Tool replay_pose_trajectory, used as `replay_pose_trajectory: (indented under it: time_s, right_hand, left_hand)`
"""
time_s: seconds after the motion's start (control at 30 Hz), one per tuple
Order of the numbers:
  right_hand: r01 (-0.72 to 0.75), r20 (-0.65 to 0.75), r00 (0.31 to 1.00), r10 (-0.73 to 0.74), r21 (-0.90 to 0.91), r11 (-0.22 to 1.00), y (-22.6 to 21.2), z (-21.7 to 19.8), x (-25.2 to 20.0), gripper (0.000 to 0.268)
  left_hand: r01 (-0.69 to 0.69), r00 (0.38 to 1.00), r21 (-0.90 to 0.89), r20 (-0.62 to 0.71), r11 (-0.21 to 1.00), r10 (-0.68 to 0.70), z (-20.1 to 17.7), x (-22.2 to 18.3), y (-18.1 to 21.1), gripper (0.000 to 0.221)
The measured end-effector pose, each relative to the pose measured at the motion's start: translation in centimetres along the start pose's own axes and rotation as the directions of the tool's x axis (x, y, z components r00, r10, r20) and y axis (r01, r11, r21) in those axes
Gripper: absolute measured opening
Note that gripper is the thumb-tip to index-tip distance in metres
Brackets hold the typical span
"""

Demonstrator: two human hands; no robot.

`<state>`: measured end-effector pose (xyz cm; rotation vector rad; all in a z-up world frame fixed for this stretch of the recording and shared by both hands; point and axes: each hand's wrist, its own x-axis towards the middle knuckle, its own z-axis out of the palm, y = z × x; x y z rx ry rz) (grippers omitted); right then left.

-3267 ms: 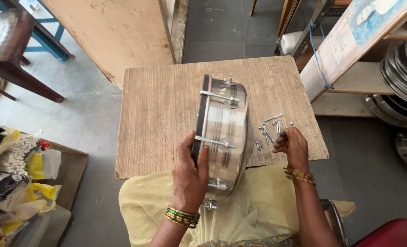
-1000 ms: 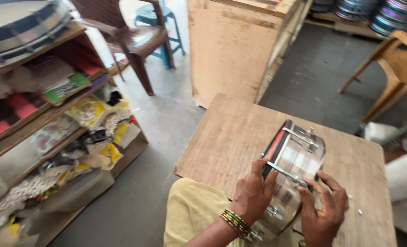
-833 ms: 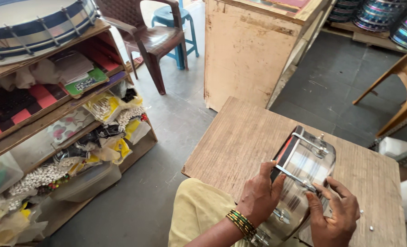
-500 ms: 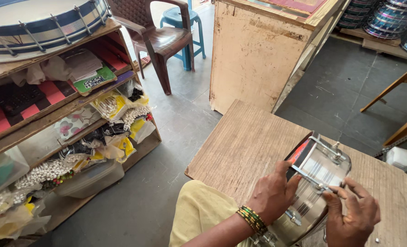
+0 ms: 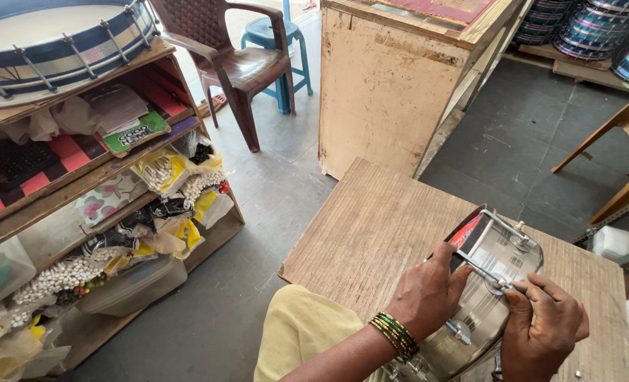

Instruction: The person assembles the metal components onto the rim of a drum, inserting bolts and brackets by hand.

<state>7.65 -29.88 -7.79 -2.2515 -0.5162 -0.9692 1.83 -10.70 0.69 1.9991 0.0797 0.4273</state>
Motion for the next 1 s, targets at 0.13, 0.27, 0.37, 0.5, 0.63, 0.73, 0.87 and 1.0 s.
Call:
replay_pose_trajectory:
  time_s: [0.13, 0.27, 0.37, 0.5, 0.63, 0.73, 0.87, 1.0]
  right_hand:
    - [0.046, -0.014, 0.999, -0.047, -0.04, 0.998, 0.7, 0.1, 0.0, 0.018]
    - [0.034, -0.009, 0.999, -0.035, -0.073, 0.997, 0.6, 0.2, 0.5, 0.016]
    - [0.062, 0.037, 0.998, -0.058, -0.092, 0.994, 0.6, -0.5, 1.8, 0.018]
    - [0.073, 0.178, 0.982, -0.06, -0.066, 0.995, 0.1, -2.5, 4.4, 0.019]
    - [0.097, 0.251, 0.966, -0.061, -0.135, 0.986, -1.8, -3.8, 6.4, 0.02]
    - [0.103, 0.356, 0.934, -0.012, -0.238, 0.966, -2.3, -4.3, 8.4, 0.02]
    - [0.106, 0.412, 0.91, 0.038, -0.321, 0.941, -2.6, -4.5, 9.9, 0.017]
    - [0.117, 0.362, 0.932, -0.007, -0.284, 0.952, -3.0, -4.3, 10.3, 0.022]
  left_hand:
    - [0.03, 0.999, 0.018, 0.019, 0.999, -0.031, 0.3, 0.2, 0.3, 0.038]
    - [0.011, 1.0, 0.031, 0.001, 0.999, -0.011, 0.4, 0.6, 0.5, 0.037]
    - [0.031, 0.999, 0.028, 0.021, 0.999, -0.032, 0.2, 0.9, 0.6, 0.036]
    - [0.091, 0.993, 0.058, 0.064, 0.994, -0.095, 0.8, 2.0, 0.7, 0.031]
    - [-0.032, 0.995, 0.059, -0.094, 0.998, 0.038, 2.2, 2.6, 0.4, 0.03]
    - [-0.035, 0.993, 0.068, -0.107, 0.997, 0.042, 3.0, 3.3, 0.4, 0.03]
    - [-0.016, 0.998, 0.08, -0.064, 0.997, 0.021, 3.4, 4.3, 0.3, 0.031]
    - [0.015, 0.999, 0.069, -0.049, 0.997, -0.012, 3.3, 4.7, 0.4, 0.031]
